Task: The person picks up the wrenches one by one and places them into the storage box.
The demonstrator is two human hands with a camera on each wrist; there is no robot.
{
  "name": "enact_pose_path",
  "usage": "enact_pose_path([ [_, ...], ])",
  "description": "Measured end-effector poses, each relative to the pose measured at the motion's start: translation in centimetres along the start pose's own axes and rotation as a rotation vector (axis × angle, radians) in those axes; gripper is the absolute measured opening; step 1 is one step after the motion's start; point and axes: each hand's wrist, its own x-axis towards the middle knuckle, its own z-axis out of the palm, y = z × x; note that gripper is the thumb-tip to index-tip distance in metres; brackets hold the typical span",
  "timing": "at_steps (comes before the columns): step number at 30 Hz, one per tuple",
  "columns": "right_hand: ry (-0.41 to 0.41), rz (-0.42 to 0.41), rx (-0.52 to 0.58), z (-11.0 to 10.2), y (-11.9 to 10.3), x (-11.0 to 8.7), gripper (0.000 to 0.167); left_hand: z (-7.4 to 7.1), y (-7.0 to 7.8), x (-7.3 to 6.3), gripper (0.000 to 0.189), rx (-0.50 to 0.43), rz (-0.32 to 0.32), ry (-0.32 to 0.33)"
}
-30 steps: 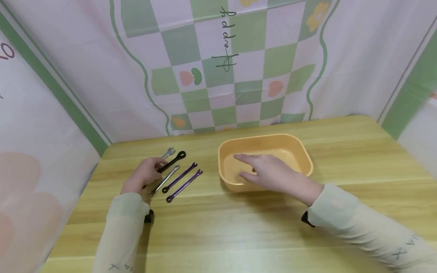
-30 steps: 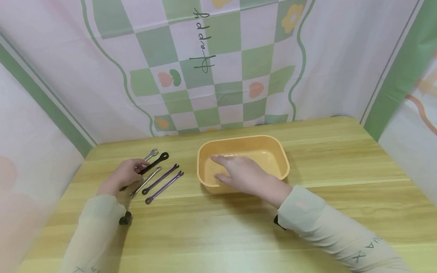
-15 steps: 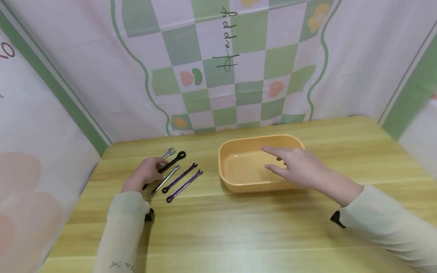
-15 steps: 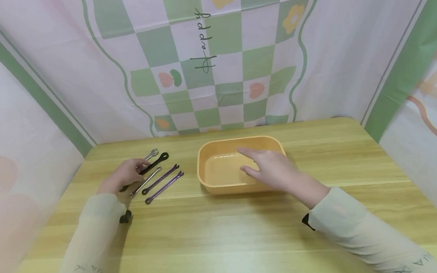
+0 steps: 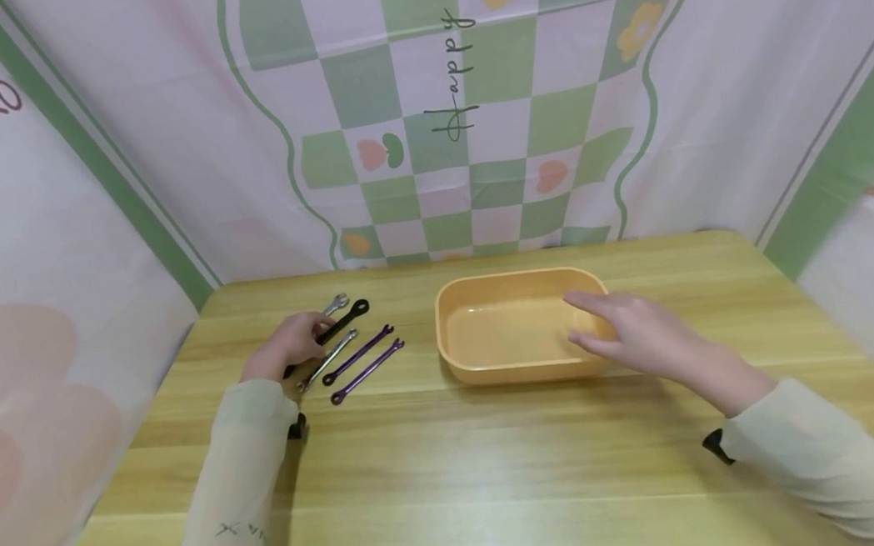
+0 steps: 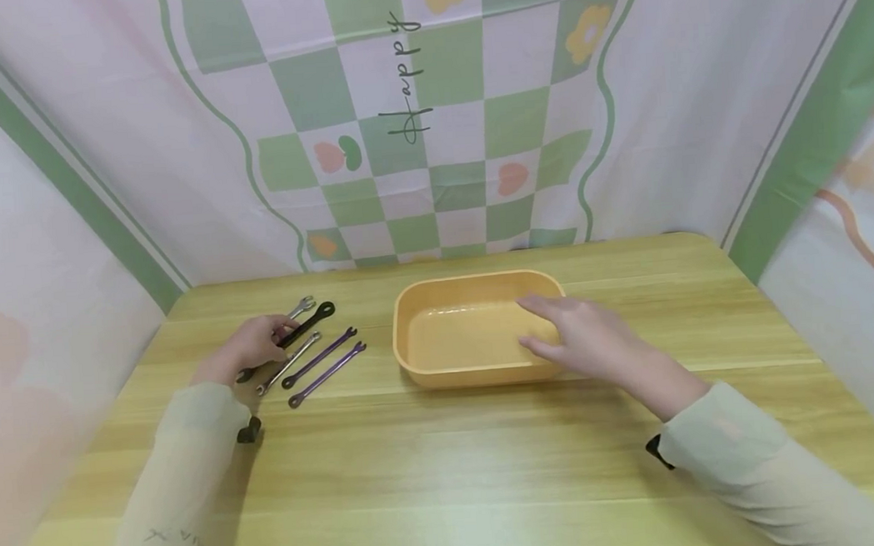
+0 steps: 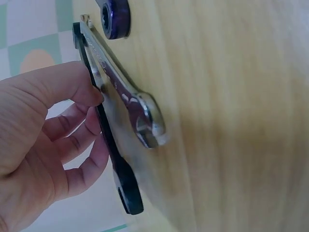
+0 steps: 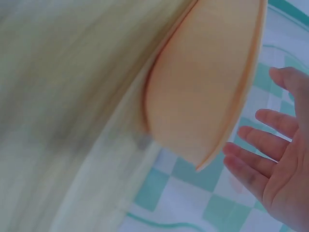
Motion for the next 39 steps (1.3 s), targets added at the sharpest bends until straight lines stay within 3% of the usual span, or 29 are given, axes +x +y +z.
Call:
enact_pose_path([
  [7, -0.047, 0.089, 0.01, 0.0, 2.4, -1.5, 0.073, -0.3, 0.4, -0.1, 0.058, -0.006, -0.015, -0.008],
  [16, -0.123, 0.094, 0.06, 0.5, 4.1, -2.3, 0.087, -0.2, 0.2, -0.3, 0.057, 0.011, 0.036, -0.018],
  [27, -0.18, 0.128, 0.094, 1.3, 4.5, -2.4, 0.095, 0.0, 0.2, -0.3, 0.057, -0.011, 0.031, -0.025],
  [39, -0.184, 0.13, 0.113, 1.5, 4.5, -2.6, 0.095, -0.1, -0.1, -0.1, 0.055, 0.016, 0.052, -0.003],
])
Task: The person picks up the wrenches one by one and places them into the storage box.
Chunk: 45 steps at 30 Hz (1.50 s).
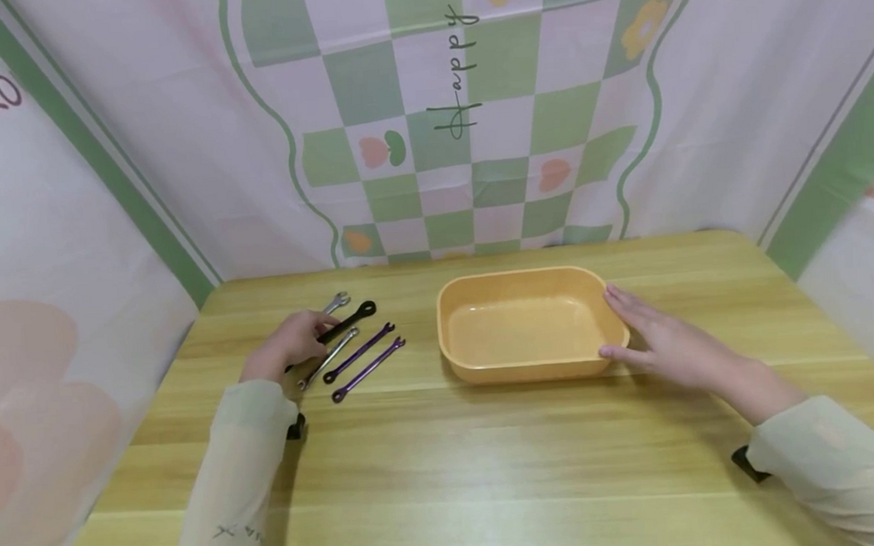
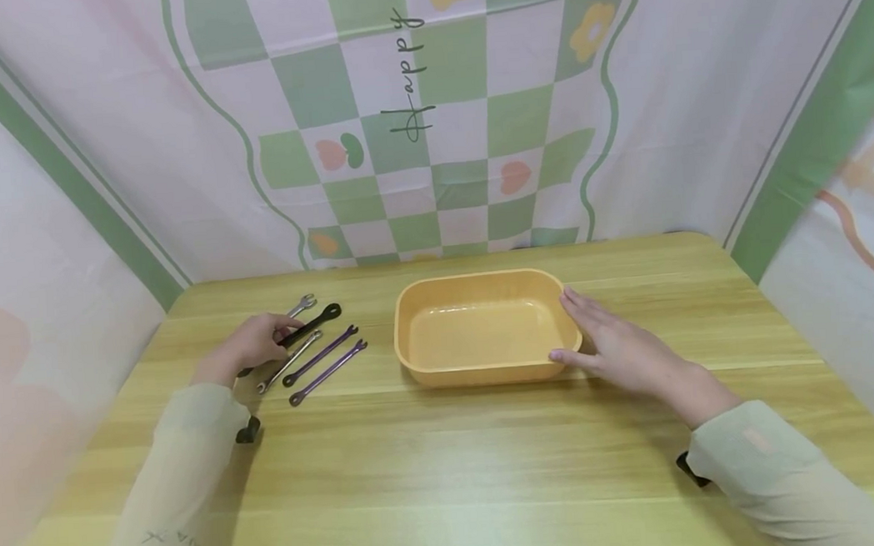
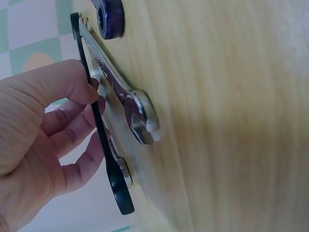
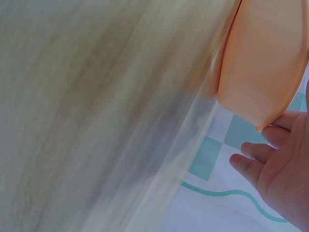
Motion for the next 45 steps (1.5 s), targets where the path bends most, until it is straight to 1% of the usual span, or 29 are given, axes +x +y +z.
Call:
enact_pose_path([
  [5, 0.001, 0.004, -0.01, 0.1, 0.1, 0.1, 0.094, -0.2, 0.1, -0.2, 0.056, 0.0, -0.006, 0.001],
  [10, -0.002, 0.005, -0.015, 0.1, 0.2, 0.1, 0.095, -0.7, 0.4, -0.5, 0.059, -0.006, 0.017, 0.013],
  [15, -0.003, 0.0, -0.015, 0.1, 0.3, 0.1, 0.097, -1.1, 0.9, -0.8, 0.061, -0.031, 0.012, -0.003],
  [18, -0.004, -0.001, -0.01, 0.1, 0.3, 0.1, 0.098, -1.2, 1.1, -0.9, 0.061, -0.029, 0.008, -0.008],
  [22, -0.004, -0.004, -0.008, 0.2, 0.3, 0.2, 0.098, -1.3, 1.5, -1.0, 0.06, -0.002, 0.035, 0.006],
  [28, -0.004, 0.002, -0.003, 0.1, 0.5, -0.1, 0.099, -1.1, 2.3, -0.9, 0.055, 0.027, 0.09, -0.015],
  [34, -0.005, 0.002, -0.006, 0.1, 0.6, 0.0, 0.099, -1.2, 2.8, -0.7, 0.054, 0.06, 0.097, 0.006],
  [40, 0.002, -0.004, 0.005, 0.2, 0.6, 0.0, 0.099, -1.5, 2.9, -0.6, 0.055, 0.066, 0.129, 0.006],
  [45, 0.0, -0.005, 0.014, 0.1, 0.5, 0.0, 0.099, -1.7, 3.3, -0.5, 0.05, 0.068, 0.149, 0.01],
])
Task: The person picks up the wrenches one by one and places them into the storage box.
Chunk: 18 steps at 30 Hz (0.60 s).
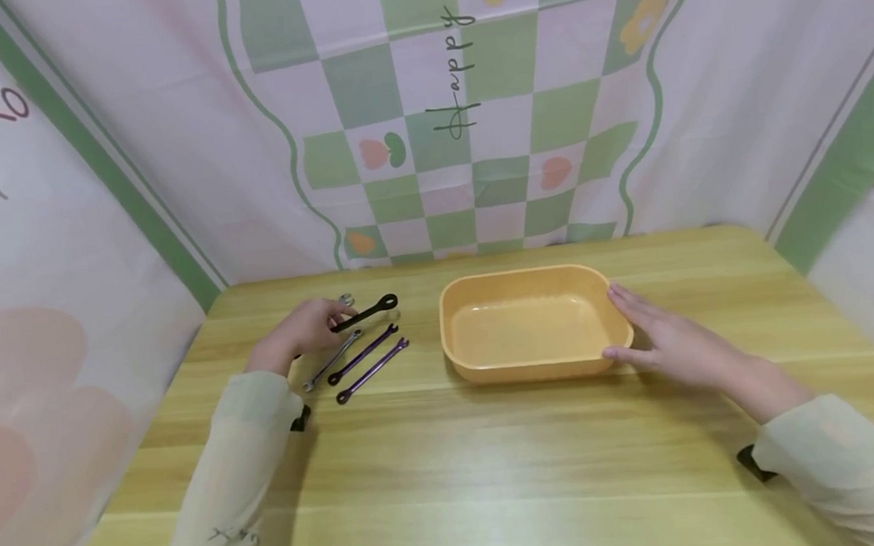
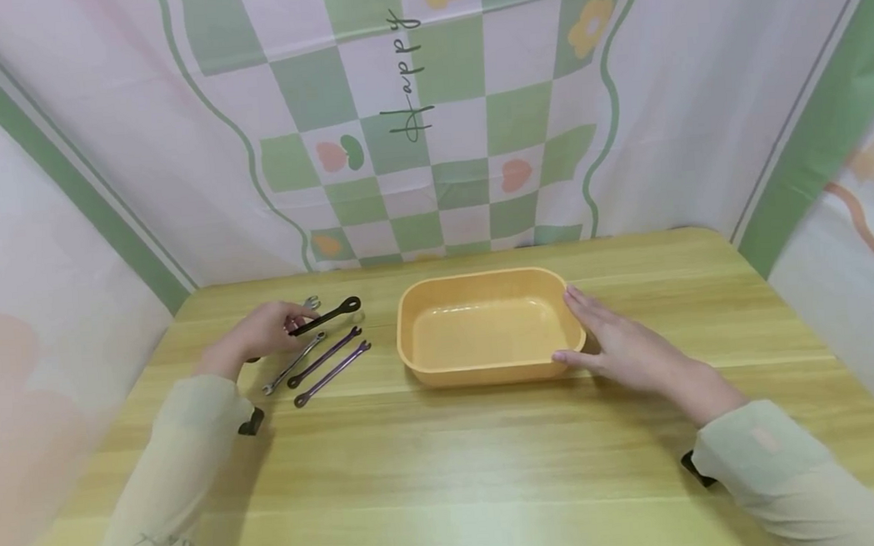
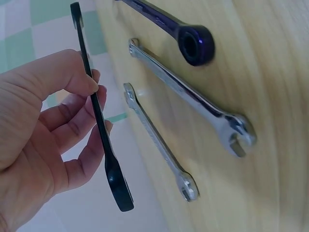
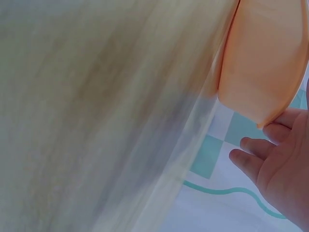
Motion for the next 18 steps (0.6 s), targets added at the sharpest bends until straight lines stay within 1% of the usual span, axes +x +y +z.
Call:
enact_pose_path([
  [6, 0.003, 0.0, -0.003, 0.0, 0.0, -0.1, 0.098, -0.2, 0.9, 0.2, 0.044, 0.013, 0.033, 0.01],
  [12, 0.003, -0.001, 0.003, 0.0, 0.0, -0.1, 0.098, -0.5, 1.7, 0.1, 0.048, 0.039, 0.056, 0.004],
  [15, 0.003, -0.003, 0.006, 0.0, -0.1, -0.1, 0.098, -0.6, 2.0, 0.1, 0.05, 0.027, 0.058, 0.002],
  [18, 0.005, -0.006, 0.005, 0.0, -0.1, -0.1, 0.098, -0.8, 2.3, 0.0, 0.052, -0.005, 0.052, 0.004],
])
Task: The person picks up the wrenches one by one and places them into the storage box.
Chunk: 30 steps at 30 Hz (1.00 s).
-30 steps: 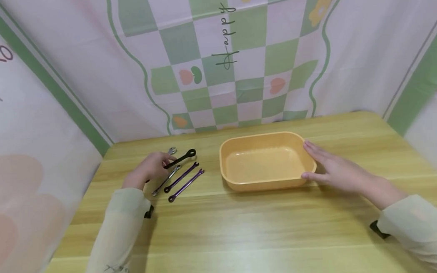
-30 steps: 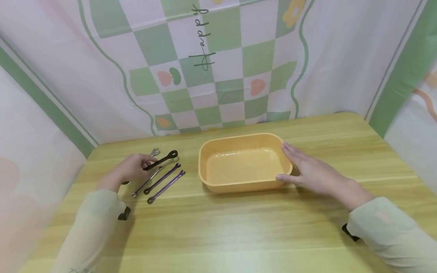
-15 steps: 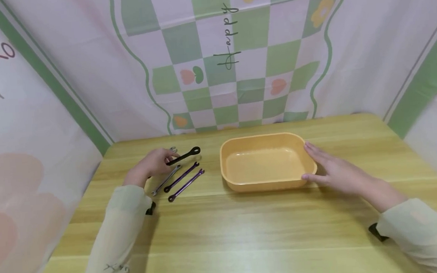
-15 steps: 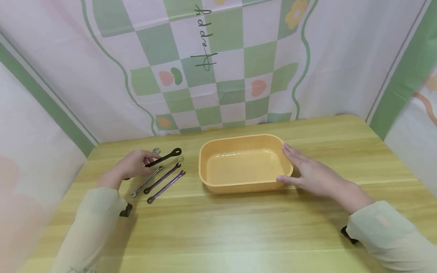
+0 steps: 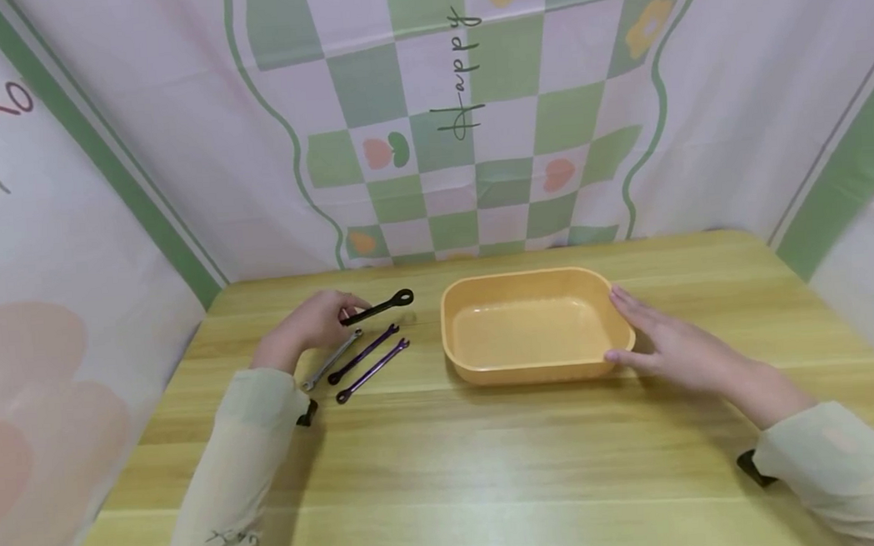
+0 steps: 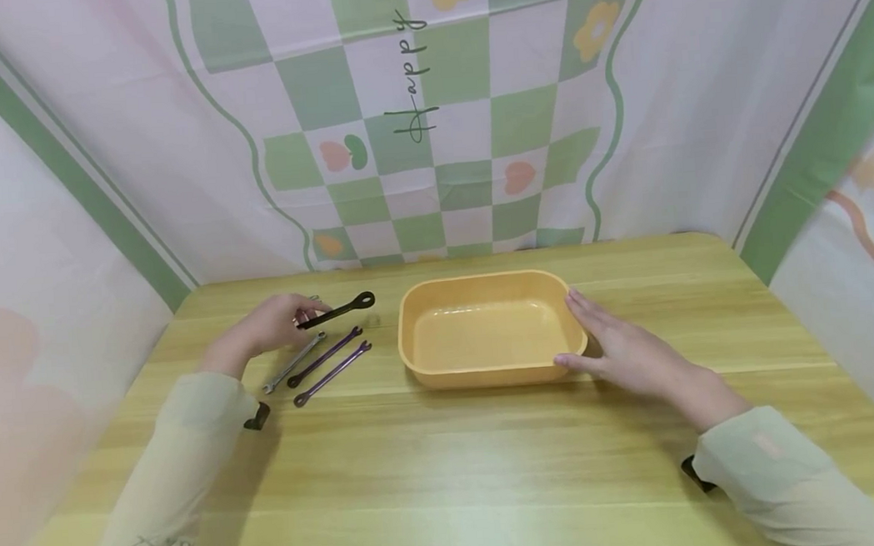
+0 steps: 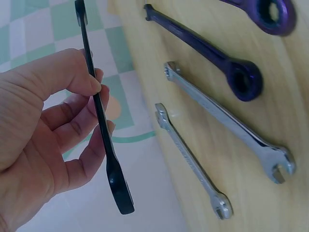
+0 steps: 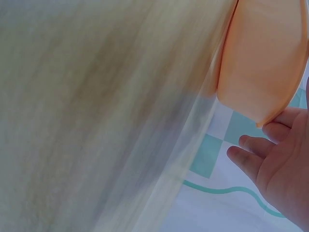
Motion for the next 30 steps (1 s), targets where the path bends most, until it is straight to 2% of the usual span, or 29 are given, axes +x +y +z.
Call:
enact_pose_path([
  [11, 0.005, -0.001, 0.002, 0.1, 0.1, 0.0, 0.097, -0.7, 1.5, 0.4, 0.056, 0.001, 0.033, -0.009],
  [15, 0.006, -0.003, 0.006, 0.1, 0.1, 0.1, 0.098, -0.7, 2.0, 0.6, 0.056, 0.026, 0.052, -0.007],
  [21, 0.012, -0.001, 0.011, 0.1, 0.2, 0.0, 0.097, -0.5, 3.1, 1.0, 0.061, 0.019, 0.042, -0.007],
  [30, 0.017, -0.007, 0.01, 0.2, 0.2, -0.1, 0.097, -0.3, 4.3, 1.5, 0.061, 0.029, 0.092, -0.006],
])
